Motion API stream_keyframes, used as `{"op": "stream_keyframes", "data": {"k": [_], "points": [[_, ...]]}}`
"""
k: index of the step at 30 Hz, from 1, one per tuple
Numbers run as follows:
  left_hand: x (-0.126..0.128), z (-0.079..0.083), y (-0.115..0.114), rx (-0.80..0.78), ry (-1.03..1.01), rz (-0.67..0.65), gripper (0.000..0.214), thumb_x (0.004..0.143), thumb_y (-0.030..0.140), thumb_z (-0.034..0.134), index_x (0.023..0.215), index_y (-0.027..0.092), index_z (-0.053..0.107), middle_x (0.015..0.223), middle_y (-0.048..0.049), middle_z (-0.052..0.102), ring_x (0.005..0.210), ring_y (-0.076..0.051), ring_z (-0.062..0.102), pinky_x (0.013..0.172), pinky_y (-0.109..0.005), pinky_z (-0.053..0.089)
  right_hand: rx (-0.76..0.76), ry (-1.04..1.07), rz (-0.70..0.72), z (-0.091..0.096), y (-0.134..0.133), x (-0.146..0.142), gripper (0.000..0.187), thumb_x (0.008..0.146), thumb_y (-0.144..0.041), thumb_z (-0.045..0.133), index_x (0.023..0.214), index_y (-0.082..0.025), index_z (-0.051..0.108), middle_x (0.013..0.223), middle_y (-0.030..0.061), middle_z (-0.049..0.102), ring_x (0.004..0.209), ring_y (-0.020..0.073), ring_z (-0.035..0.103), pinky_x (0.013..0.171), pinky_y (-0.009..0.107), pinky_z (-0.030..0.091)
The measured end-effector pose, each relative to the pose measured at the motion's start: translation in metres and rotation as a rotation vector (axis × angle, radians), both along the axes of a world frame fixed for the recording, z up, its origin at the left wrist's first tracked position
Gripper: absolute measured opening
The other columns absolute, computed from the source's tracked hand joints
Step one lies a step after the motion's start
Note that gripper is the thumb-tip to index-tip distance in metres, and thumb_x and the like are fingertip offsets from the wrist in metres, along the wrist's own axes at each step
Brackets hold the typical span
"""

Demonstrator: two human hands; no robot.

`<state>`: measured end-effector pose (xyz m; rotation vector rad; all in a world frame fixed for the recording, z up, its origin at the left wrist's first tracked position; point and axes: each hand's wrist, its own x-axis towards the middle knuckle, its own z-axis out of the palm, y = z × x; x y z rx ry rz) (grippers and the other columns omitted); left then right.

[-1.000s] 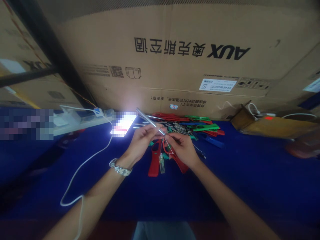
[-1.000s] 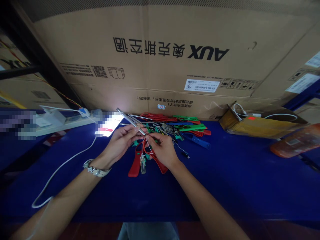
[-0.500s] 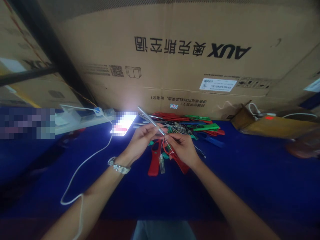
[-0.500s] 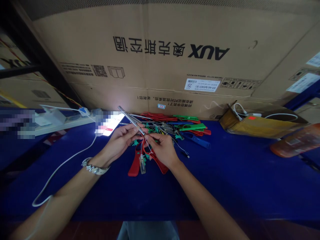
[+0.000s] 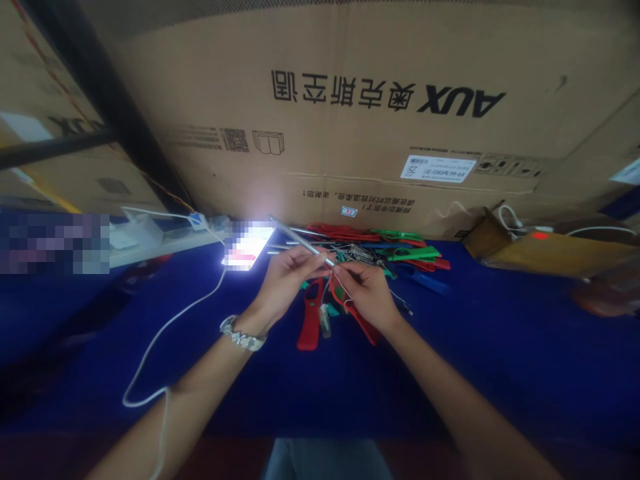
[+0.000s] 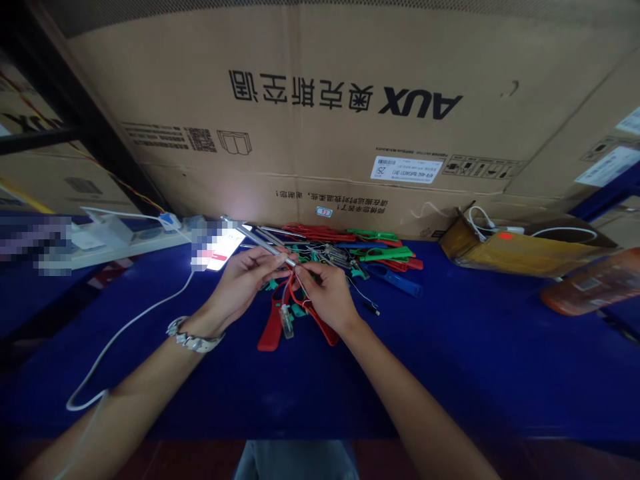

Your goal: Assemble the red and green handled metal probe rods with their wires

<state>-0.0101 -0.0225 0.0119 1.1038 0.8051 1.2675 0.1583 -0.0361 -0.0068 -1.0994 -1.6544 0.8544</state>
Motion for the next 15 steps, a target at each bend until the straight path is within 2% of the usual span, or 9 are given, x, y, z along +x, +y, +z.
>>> {"op": "stream_keyframes", "data": {"k": [3, 8, 10, 15], "points": [[0.0009, 0.0029, -0.0018, -0.042, 0.001, 0.011, 0.021, 0.072, 0.029, 0.083, 0.086, 0.016, 0.076, 0.093, -0.0080, 0.076, 0.087, -0.019, 0.072, 0.080, -0.031, 0.061, 0.074, -0.123, -0.024, 0.0003, -0.0005, 0.0009, 0.029, 0.095, -0.041, 0.054, 0.086, -0.020, 0.071, 0.069, 0.0001, 0.067, 0.059, 0.0144, 0.057, 0.056, 0.026, 0.044], [-0.0029, 0.0022, -0.0001, -0.059, 0.000, 0.023, 0.019, 0.070, 0.029, 0.084, 0.082, 0.016, 0.076, 0.087, -0.0050, 0.073, 0.082, -0.015, 0.070, 0.080, -0.030, 0.062, 0.124, -0.212, -0.010, 0.0025, -0.0016, 0.0030, 0.027, 0.096, -0.040, 0.052, 0.089, -0.021, 0.069, 0.073, 0.0005, 0.066, 0.065, 0.0155, 0.059, 0.062, 0.027, 0.044], [-0.0039, 0.0003, 0.0012, -0.063, 0.005, 0.016, 0.018, 0.071, 0.028, 0.084, 0.082, 0.016, 0.076, 0.086, -0.0042, 0.073, 0.082, -0.015, 0.070, 0.082, -0.030, 0.061, 0.078, -0.179, 0.020, 0.0019, -0.0022, 0.0034, 0.026, 0.097, -0.041, 0.052, 0.090, -0.022, 0.067, 0.071, -0.0005, 0.063, 0.062, 0.0150, 0.059, 0.059, 0.026, 0.045], [-0.0040, -0.0036, 0.0035, -0.064, 0.016, 0.020, 0.017, 0.071, 0.028, 0.084, 0.080, 0.016, 0.075, 0.085, -0.0036, 0.072, 0.081, -0.014, 0.069, 0.082, -0.030, 0.061, -0.198, -0.003, 0.145, 0.0021, -0.0048, 0.0026, 0.025, 0.097, -0.048, 0.049, 0.099, -0.025, 0.058, 0.063, -0.0048, 0.056, 0.043, 0.0134, 0.057, 0.041, 0.024, 0.039]]}}
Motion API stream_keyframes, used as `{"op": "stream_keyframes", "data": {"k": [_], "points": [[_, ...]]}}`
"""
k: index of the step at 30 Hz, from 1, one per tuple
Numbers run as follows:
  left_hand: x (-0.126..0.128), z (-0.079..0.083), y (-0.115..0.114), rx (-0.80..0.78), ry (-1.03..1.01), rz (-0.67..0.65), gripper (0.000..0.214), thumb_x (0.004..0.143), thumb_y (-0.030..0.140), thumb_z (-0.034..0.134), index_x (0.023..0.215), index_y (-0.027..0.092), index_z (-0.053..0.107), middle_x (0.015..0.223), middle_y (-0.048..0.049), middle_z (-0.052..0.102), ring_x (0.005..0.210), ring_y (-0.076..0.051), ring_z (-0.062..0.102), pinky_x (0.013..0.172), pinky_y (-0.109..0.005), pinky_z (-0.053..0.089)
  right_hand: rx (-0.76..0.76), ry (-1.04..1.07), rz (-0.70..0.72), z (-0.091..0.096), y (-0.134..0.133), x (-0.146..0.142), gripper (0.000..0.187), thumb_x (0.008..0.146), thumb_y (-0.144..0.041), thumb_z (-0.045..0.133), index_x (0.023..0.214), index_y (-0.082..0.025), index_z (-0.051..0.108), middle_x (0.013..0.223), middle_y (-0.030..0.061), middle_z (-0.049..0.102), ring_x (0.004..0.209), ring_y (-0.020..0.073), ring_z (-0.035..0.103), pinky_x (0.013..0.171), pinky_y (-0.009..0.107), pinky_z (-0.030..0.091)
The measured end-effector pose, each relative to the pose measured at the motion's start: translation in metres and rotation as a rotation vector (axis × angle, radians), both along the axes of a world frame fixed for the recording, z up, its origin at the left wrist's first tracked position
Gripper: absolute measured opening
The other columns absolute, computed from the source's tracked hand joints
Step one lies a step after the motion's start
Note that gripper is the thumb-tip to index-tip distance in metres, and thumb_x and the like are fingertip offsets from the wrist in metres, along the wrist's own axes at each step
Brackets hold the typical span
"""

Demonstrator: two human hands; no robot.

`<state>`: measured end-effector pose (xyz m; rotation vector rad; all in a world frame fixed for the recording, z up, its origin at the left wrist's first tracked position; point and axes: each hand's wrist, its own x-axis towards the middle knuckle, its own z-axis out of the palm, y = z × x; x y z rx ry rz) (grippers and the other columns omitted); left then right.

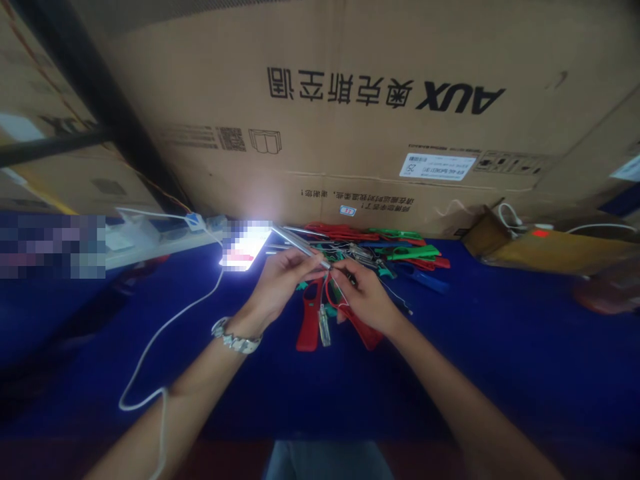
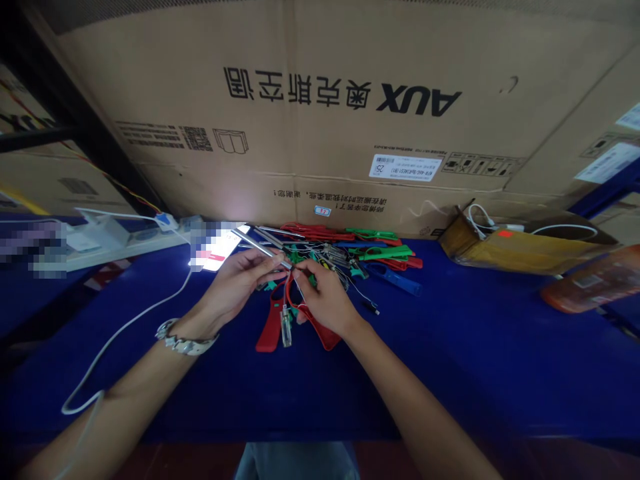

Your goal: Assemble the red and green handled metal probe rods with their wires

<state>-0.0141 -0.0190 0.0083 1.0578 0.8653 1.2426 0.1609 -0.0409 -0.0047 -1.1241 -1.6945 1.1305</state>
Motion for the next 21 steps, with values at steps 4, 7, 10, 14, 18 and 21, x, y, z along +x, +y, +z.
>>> {"op": "stream_keyframes", "data": {"k": [4, 7, 10, 14, 18, 21], "points": [[-0.0005, -0.0003, 0.0000, 0.002, 0.016, 0.000, 0.018, 0.071, 0.030, 0.084, 0.080, 0.017, 0.075, 0.087, -0.0037, 0.072, 0.082, -0.014, 0.069, 0.079, -0.029, 0.061, 0.193, -0.108, -0.068, 0.0015, 0.0020, -0.0002, 0.021, 0.097, -0.039, 0.050, 0.094, -0.023, 0.064, 0.074, -0.0002, 0.064, 0.065, 0.0155, 0.062, 0.056, 0.026, 0.046], [-0.0022, -0.0004, -0.0002, -0.011, 0.046, -0.003, 0.020, 0.072, 0.031, 0.083, 0.081, 0.017, 0.075, 0.087, -0.0046, 0.072, 0.081, -0.014, 0.069, 0.076, -0.028, 0.061, 0.298, -0.155, -0.132, -0.0002, 0.0041, -0.0002, 0.017, 0.095, -0.034, 0.056, 0.095, -0.022, 0.068, 0.089, 0.0028, 0.069, 0.081, 0.0171, 0.063, 0.067, 0.027, 0.048], [-0.0045, -0.0016, 0.0005, -0.017, 0.080, -0.023, 0.021, 0.072, 0.034, 0.083, 0.081, 0.017, 0.074, 0.087, -0.0053, 0.072, 0.080, -0.015, 0.069, 0.076, -0.029, 0.062, 0.322, -0.166, -0.168, -0.0022, 0.0040, -0.0003, 0.015, 0.093, -0.034, 0.060, 0.095, -0.022, 0.069, 0.090, 0.0037, 0.067, 0.081, 0.0172, 0.063, 0.065, 0.027, 0.048], [-0.0064, -0.0034, 0.0017, -0.015, 0.103, -0.052, 0.024, 0.074, 0.037, 0.082, 0.082, 0.016, 0.073, 0.084, -0.0059, 0.071, 0.080, -0.016, 0.070, 0.078, -0.031, 0.062, 0.367, -0.189, -0.172, -0.0014, 0.0022, -0.0002, 0.014, 0.092, -0.031, 0.060, 0.093, -0.021, 0.070, 0.087, 0.0038, 0.061, 0.070, 0.0148, 0.060, 0.058, 0.026, 0.047], [-0.0067, -0.0018, 0.0015, -0.005, 0.081, -0.077, 0.025, 0.075, 0.036, 0.082, 0.086, 0.015, 0.073, 0.089, -0.0051, 0.071, 0.082, -0.015, 0.070, 0.077, -0.028, 0.062, 0.424, -0.164, -0.173, 0.0010, 0.0010, -0.0002, 0.012, 0.092, -0.028, 0.060, 0.092, -0.020, 0.070, 0.086, 0.0036, 0.061, 0.068, 0.0138, 0.058, 0.056, 0.026, 0.047], [-0.0077, 0.0003, 0.0015, -0.018, 0.076, -0.110, 0.027, 0.076, 0.037, 0.081, 0.089, 0.015, 0.072, 0.091, -0.0042, 0.072, 0.083, -0.015, 0.071, 0.075, -0.027, 0.062, 0.456, -0.159, -0.171, 0.0010, 0.0011, -0.0002, 0.010, 0.093, -0.026, 0.060, 0.092, -0.020, 0.068, 0.087, 0.0035, 0.063, 0.072, 0.0149, 0.060, 0.057, 0.025, 0.048]]}}
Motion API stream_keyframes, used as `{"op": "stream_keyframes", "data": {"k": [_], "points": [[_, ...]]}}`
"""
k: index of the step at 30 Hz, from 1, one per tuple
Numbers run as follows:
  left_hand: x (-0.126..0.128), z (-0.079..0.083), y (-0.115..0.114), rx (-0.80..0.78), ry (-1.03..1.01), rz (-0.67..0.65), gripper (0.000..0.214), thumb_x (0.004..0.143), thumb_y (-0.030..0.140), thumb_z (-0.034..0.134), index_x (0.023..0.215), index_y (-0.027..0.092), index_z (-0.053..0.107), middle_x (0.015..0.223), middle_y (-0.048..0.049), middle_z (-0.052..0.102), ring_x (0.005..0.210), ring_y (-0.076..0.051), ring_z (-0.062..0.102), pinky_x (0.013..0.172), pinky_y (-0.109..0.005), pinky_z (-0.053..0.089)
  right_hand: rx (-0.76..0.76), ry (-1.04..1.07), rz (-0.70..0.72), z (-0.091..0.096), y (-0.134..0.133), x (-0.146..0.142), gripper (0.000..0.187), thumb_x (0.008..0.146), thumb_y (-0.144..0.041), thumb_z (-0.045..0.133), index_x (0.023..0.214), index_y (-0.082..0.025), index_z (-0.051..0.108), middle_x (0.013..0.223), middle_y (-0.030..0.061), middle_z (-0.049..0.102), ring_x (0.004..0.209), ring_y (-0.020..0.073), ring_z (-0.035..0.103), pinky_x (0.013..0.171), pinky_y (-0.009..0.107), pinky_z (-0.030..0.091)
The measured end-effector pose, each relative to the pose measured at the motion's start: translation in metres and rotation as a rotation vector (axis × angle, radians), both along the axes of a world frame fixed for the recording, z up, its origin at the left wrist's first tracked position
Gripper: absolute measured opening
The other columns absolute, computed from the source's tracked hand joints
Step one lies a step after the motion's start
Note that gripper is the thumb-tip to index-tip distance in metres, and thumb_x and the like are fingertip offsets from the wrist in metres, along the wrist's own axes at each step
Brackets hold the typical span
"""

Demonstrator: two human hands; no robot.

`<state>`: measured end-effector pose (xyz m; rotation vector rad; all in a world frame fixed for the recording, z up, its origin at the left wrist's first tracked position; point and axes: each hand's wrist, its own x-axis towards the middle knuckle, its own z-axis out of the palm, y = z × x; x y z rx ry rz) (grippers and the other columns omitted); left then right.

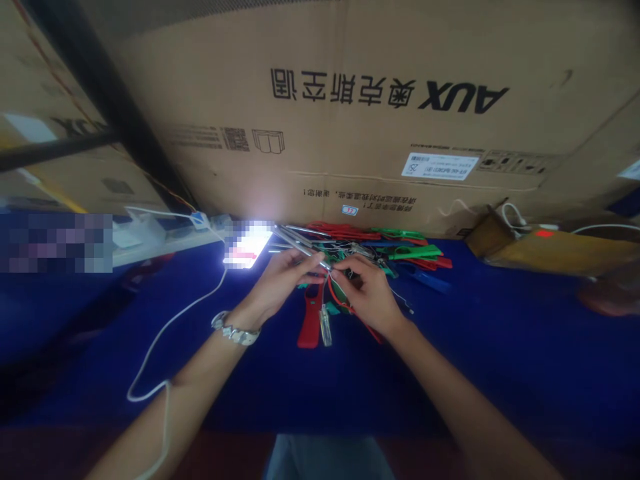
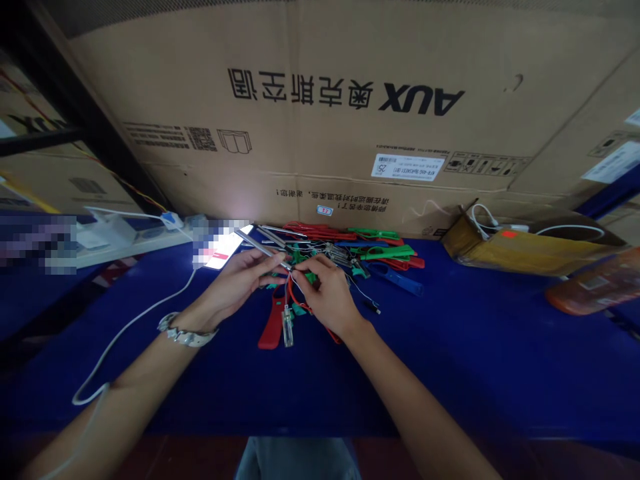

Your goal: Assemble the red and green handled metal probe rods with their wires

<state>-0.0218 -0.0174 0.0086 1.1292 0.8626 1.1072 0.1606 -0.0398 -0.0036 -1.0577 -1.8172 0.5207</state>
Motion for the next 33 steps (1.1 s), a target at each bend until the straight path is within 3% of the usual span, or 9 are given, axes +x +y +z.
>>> {"op": "stream_keyframes", "data": {"k": [4, 7, 16, 27, 33], "points": [[-0.003, 0.001, 0.002, -0.004, 0.025, -0.030, 0.024, 0.077, 0.036, 0.080, 0.085, 0.014, 0.072, 0.087, -0.0047, 0.074, 0.082, -0.015, 0.072, 0.083, -0.029, 0.060, 0.046, -0.056, 0.008, -0.003, 0.001, 0.001, 0.010, 0.094, -0.025, 0.057, 0.096, -0.021, 0.066, 0.090, 0.0037, 0.062, 0.072, 0.0143, 0.061, 0.057, 0.025, 0.049], [-0.006, 0.001, 0.004, -0.014, 0.077, -0.069, 0.023, 0.079, 0.035, 0.079, 0.084, 0.013, 0.074, 0.086, -0.0058, 0.075, 0.082, -0.015, 0.072, 0.087, -0.029, 0.059, 0.127, -0.142, 0.033, -0.004, 0.000, 0.002, 0.012, 0.095, -0.021, 0.053, 0.101, -0.021, 0.063, 0.096, 0.0054, 0.061, 0.077, 0.0153, 0.062, 0.067, 0.029, 0.053], [-0.011, 0.003, 0.003, -0.069, 0.091, -0.120, 0.022, 0.077, 0.032, 0.080, 0.091, 0.016, 0.076, 0.092, -0.0063, 0.077, 0.085, -0.016, 0.072, 0.083, -0.029, 0.060, 0.152, -0.310, 0.004, -0.001, -0.004, 0.004, 0.030, 0.088, -0.006, 0.046, 0.107, -0.021, 0.063, 0.108, 0.0077, 0.063, 0.087, 0.0184, 0.066, 0.079, 0.034, 0.056], [-0.003, -0.005, 0.004, -0.077, 0.025, -0.040, 0.024, 0.072, 0.031, 0.084, 0.088, 0.015, 0.076, 0.088, -0.0049, 0.077, 0.081, -0.014, 0.071, 0.083, -0.028, 0.059, 0.242, -0.332, -0.060, -0.002, -0.003, 0.002, 0.025, 0.091, -0.010, 0.046, 0.106, -0.018, 0.065, 0.104, 0.0088, 0.063, 0.085, 0.0184, 0.067, 0.076, 0.032, 0.057], [-0.001, -0.003, 0.003, -0.063, 0.016, -0.024, 0.026, 0.069, 0.031, 0.086, 0.086, 0.015, 0.075, 0.080, -0.0028, 0.074, 0.073, -0.013, 0.069, 0.077, -0.027, 0.059, 0.263, -0.323, -0.063, -0.001, -0.005, 0.000, 0.019, 0.092, -0.033, 0.061, 0.104, -0.019, 0.067, 0.097, 0.0071, 0.062, 0.076, 0.0165, 0.066, 0.068, 0.029, 0.056]]}}
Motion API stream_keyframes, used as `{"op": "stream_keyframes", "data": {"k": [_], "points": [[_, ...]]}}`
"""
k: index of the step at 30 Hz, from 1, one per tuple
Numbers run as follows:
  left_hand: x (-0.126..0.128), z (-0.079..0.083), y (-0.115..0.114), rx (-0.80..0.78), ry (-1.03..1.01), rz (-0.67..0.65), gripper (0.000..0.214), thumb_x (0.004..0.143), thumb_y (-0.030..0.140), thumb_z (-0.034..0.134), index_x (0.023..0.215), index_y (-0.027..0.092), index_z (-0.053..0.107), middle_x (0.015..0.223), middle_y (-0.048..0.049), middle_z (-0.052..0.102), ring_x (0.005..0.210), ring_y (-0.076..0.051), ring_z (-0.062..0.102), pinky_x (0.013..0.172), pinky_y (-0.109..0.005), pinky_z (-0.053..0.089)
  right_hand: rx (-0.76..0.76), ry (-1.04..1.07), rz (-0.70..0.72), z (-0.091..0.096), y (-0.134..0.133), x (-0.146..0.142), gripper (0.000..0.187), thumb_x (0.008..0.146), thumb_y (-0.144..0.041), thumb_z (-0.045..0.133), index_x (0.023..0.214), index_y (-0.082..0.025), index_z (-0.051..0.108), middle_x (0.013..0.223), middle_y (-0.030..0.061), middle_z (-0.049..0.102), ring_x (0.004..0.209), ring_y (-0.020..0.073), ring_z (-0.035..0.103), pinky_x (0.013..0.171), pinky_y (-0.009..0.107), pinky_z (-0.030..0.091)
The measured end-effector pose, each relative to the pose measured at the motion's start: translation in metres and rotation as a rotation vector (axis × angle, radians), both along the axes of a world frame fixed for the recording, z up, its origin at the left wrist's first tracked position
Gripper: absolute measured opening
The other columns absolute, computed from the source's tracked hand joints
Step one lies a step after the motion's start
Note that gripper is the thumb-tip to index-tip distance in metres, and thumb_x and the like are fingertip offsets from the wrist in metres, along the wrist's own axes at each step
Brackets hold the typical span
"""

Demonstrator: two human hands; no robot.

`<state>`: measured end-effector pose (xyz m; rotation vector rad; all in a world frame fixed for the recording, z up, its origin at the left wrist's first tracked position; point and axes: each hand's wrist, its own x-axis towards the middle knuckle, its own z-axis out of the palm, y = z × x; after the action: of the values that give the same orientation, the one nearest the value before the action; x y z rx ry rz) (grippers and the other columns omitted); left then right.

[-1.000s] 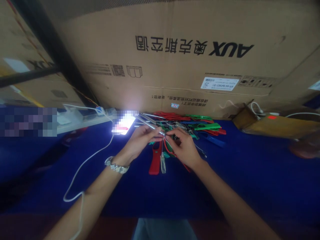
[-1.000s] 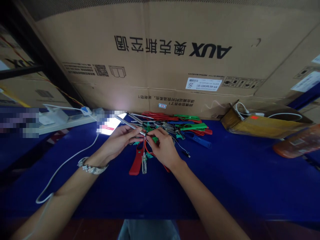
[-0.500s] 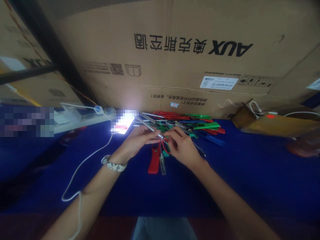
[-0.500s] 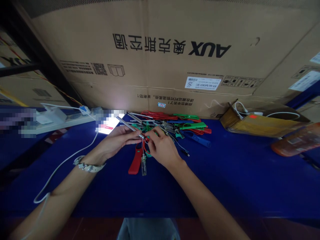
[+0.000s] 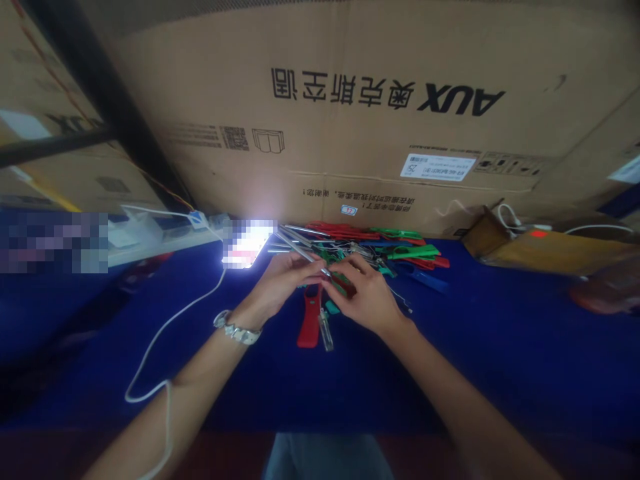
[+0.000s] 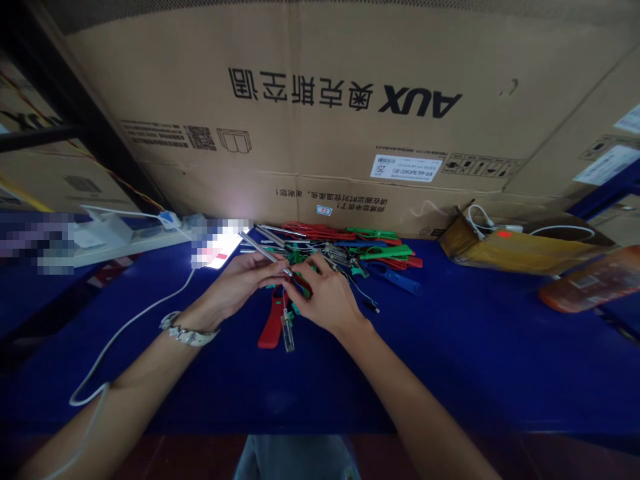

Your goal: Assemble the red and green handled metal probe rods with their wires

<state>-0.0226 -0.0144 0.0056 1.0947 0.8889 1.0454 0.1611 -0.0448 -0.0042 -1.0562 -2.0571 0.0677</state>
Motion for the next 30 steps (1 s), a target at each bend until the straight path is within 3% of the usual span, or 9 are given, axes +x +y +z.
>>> {"op": "stream_keyframes", "data": {"k": [11, 16, 22, 26, 30], "points": [[-0.0007, -0.0041, 0.0018, 0.017, -0.008, 0.006, 0.029, 0.071, 0.031, 0.084, 0.091, 0.014, 0.073, 0.084, -0.0035, 0.074, 0.078, -0.014, 0.070, 0.083, -0.029, 0.057, 0.020, 0.009, -0.010, -0.0056, 0.0019, 0.0014, 0.024, 0.096, -0.036, 0.058, 0.108, -0.025, 0.074, 0.102, 0.0055, 0.063, 0.061, 0.0089, 0.059, 0.062, 0.026, 0.053], [-0.0001, -0.0029, 0.0013, 0.052, -0.016, 0.008, 0.026, 0.072, 0.030, 0.083, 0.090, 0.015, 0.072, 0.085, -0.0033, 0.074, 0.078, -0.015, 0.071, 0.084, -0.031, 0.058, -0.153, 0.172, 0.002, -0.0045, 0.0030, -0.0010, 0.021, 0.097, -0.032, 0.055, 0.107, -0.022, 0.071, 0.093, 0.0041, 0.065, 0.061, 0.0105, 0.059, 0.059, 0.025, 0.049], [0.0020, -0.0009, -0.0015, 0.093, -0.041, -0.016, 0.023, 0.074, 0.029, 0.082, 0.091, 0.017, 0.072, 0.085, -0.0015, 0.073, 0.081, -0.014, 0.071, 0.085, -0.031, 0.058, -0.433, 0.284, 0.046, -0.0089, 0.0080, 0.0010, 0.028, 0.095, -0.046, 0.056, 0.103, -0.021, 0.065, 0.070, -0.0011, 0.064, 0.051, 0.0117, 0.053, 0.050, 0.025, 0.041], [-0.0006, -0.0009, -0.0003, 0.093, -0.037, -0.042, 0.030, 0.072, 0.026, 0.083, 0.098, 0.017, 0.072, 0.085, -0.0016, 0.073, 0.079, -0.014, 0.070, 0.080, -0.029, 0.058, -0.485, 0.260, 0.075, -0.0100, 0.0098, 0.0045, 0.037, 0.090, -0.050, 0.062, 0.111, -0.020, 0.066, 0.058, -0.0042, 0.058, 0.050, 0.0124, 0.051, 0.050, 0.025, 0.039], [-0.0030, -0.0021, 0.0025, 0.094, -0.048, -0.041, 0.037, 0.070, 0.022, 0.084, 0.104, 0.017, 0.071, 0.091, -0.0034, 0.075, 0.083, -0.015, 0.071, 0.078, -0.026, 0.056, -0.471, 0.241, 0.102, -0.0075, 0.0088, 0.0056, 0.030, 0.089, -0.048, 0.065, 0.099, -0.021, 0.070, 0.067, -0.0016, 0.063, 0.059, 0.0131, 0.058, 0.056, 0.025, 0.045]]}}
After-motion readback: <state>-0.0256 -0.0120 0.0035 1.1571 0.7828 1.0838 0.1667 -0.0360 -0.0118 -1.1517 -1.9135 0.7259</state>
